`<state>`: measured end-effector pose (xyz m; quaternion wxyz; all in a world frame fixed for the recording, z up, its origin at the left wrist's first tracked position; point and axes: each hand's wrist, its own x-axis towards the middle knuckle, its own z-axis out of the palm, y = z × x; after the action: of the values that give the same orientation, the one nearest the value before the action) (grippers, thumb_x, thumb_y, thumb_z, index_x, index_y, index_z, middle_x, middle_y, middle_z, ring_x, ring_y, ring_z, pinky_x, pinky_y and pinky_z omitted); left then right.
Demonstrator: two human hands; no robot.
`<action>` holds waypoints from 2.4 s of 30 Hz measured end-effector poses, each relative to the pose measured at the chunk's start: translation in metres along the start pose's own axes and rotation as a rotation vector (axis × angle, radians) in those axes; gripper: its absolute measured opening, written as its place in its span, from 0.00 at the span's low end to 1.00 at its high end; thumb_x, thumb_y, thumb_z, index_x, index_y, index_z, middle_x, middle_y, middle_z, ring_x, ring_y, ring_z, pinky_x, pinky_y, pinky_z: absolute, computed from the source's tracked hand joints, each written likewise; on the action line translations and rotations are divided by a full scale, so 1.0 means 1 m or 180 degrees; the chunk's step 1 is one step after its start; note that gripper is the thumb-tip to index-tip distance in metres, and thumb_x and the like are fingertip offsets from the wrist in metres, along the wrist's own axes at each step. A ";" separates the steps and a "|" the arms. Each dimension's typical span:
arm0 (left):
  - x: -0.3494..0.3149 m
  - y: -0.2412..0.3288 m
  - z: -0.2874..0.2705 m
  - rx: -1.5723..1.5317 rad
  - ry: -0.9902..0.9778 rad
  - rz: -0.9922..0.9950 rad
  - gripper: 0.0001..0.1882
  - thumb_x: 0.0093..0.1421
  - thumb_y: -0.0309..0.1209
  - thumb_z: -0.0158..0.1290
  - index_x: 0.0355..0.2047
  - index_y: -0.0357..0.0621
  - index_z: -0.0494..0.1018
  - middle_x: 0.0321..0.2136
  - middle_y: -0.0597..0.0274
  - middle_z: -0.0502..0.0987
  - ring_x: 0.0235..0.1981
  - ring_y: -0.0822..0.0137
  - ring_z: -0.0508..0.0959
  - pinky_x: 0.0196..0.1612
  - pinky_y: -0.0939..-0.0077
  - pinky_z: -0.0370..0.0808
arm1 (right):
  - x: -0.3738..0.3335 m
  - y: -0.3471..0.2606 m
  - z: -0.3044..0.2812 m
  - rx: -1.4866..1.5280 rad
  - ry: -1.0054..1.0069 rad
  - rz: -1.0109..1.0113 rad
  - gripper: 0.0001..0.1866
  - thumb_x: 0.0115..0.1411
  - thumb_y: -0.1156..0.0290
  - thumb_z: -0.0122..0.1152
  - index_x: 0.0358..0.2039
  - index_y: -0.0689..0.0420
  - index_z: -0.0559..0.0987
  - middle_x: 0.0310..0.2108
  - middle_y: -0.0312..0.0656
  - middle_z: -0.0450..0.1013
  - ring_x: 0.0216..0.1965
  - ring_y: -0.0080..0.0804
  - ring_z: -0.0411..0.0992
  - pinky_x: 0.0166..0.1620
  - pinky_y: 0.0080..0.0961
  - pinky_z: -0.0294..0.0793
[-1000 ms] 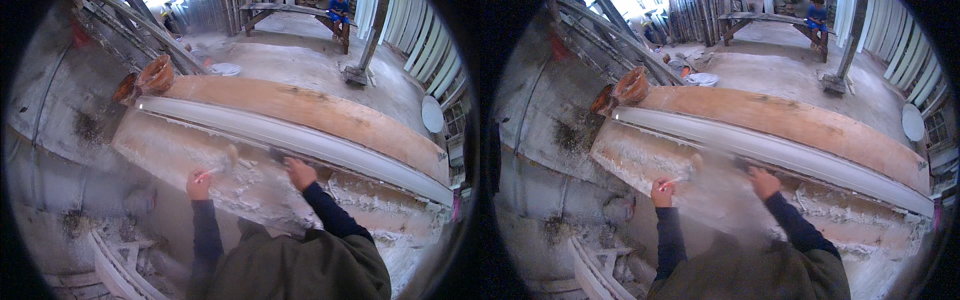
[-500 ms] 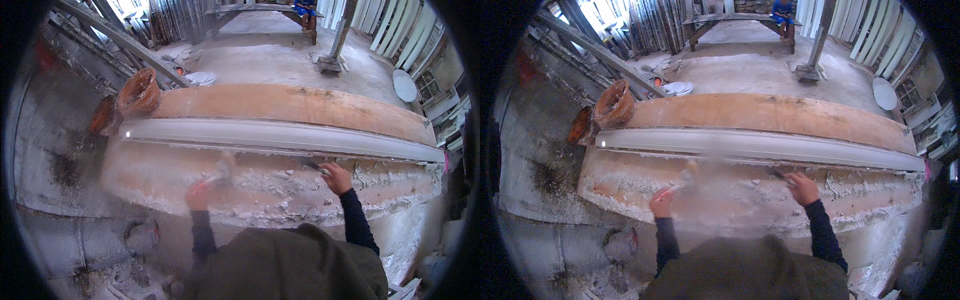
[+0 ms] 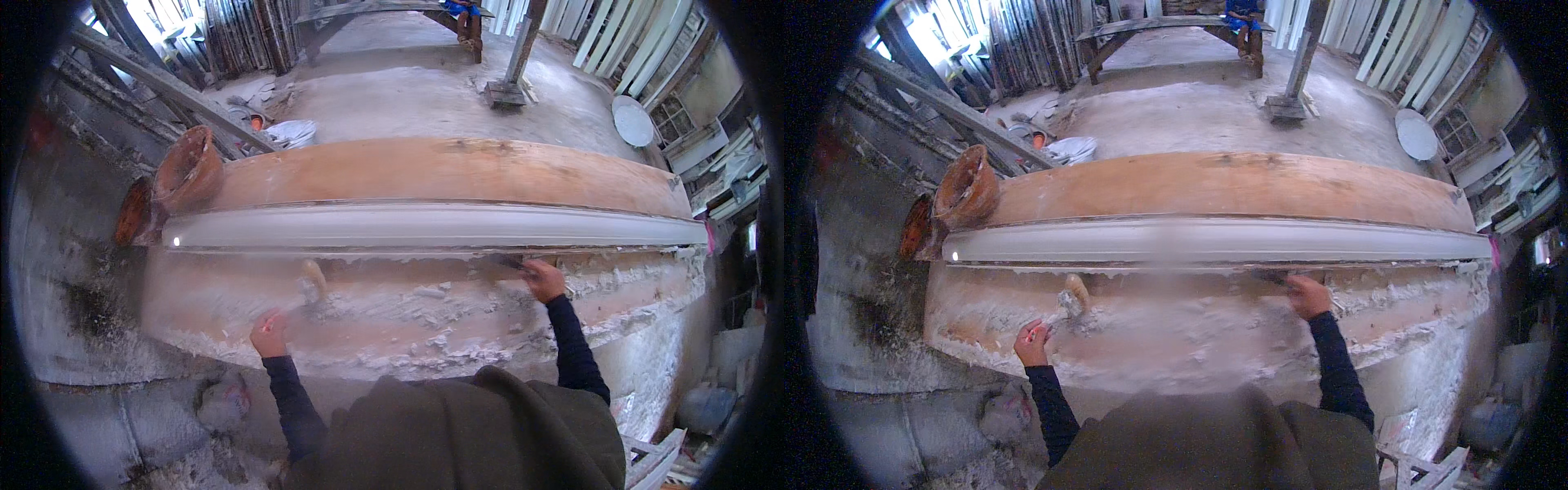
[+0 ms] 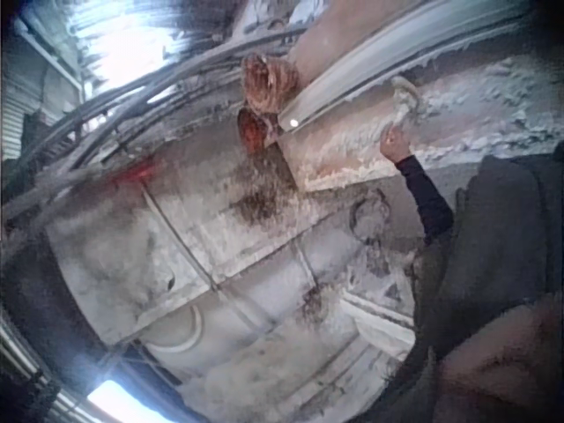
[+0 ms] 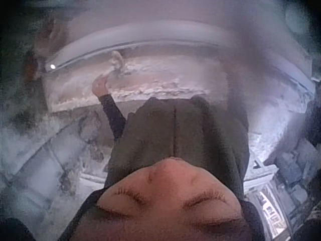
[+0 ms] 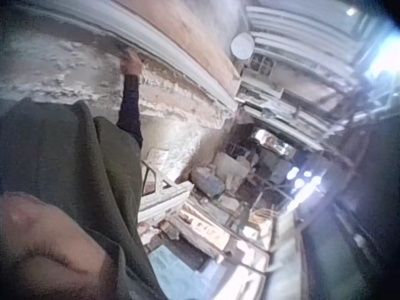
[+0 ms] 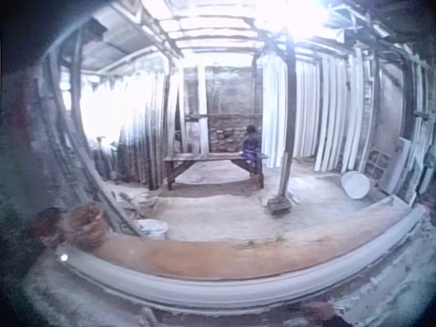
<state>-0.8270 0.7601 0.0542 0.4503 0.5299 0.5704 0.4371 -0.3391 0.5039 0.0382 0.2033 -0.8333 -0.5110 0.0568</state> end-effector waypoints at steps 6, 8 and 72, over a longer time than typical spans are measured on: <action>-0.005 -0.008 0.018 -0.0003 0.0016 0.0014 0.12 0.48 0.24 0.54 0.33 0.32 0.71 0.24 0.57 0.74 0.23 0.70 0.76 0.25 0.83 0.74 | -0.002 -0.046 -0.004 -0.0007 -0.0363 0.0357 0.11 0.50 0.60 0.53 0.31 0.53 0.73 0.26 0.46 0.71 0.29 0.45 0.70 0.31 0.39 0.68; -0.005 -0.006 0.020 -0.0042 -0.0012 -0.0022 0.12 0.47 0.24 0.54 0.33 0.32 0.70 0.24 0.57 0.74 0.24 0.70 0.76 0.25 0.82 0.74 | 0.001 -0.025 -0.015 -0.0051 -0.0370 0.0352 0.10 0.50 0.61 0.52 0.28 0.54 0.72 0.25 0.46 0.71 0.29 0.46 0.70 0.31 0.39 0.68; -0.003 0.015 0.055 -0.0523 0.0979 0.1122 0.12 0.55 0.36 0.48 0.29 0.38 0.66 0.27 0.57 0.71 0.26 0.65 0.73 0.31 0.74 0.70 | 0.027 -0.176 0.007 0.0063 -0.0341 0.0260 0.13 0.53 0.57 0.48 0.29 0.54 0.69 0.20 0.47 0.70 0.25 0.48 0.69 0.27 0.42 0.67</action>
<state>-0.7702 0.7592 0.0578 0.3166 0.5101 0.4936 0.6292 -0.4741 0.5991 0.1050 0.1813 -0.8472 -0.4861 0.1147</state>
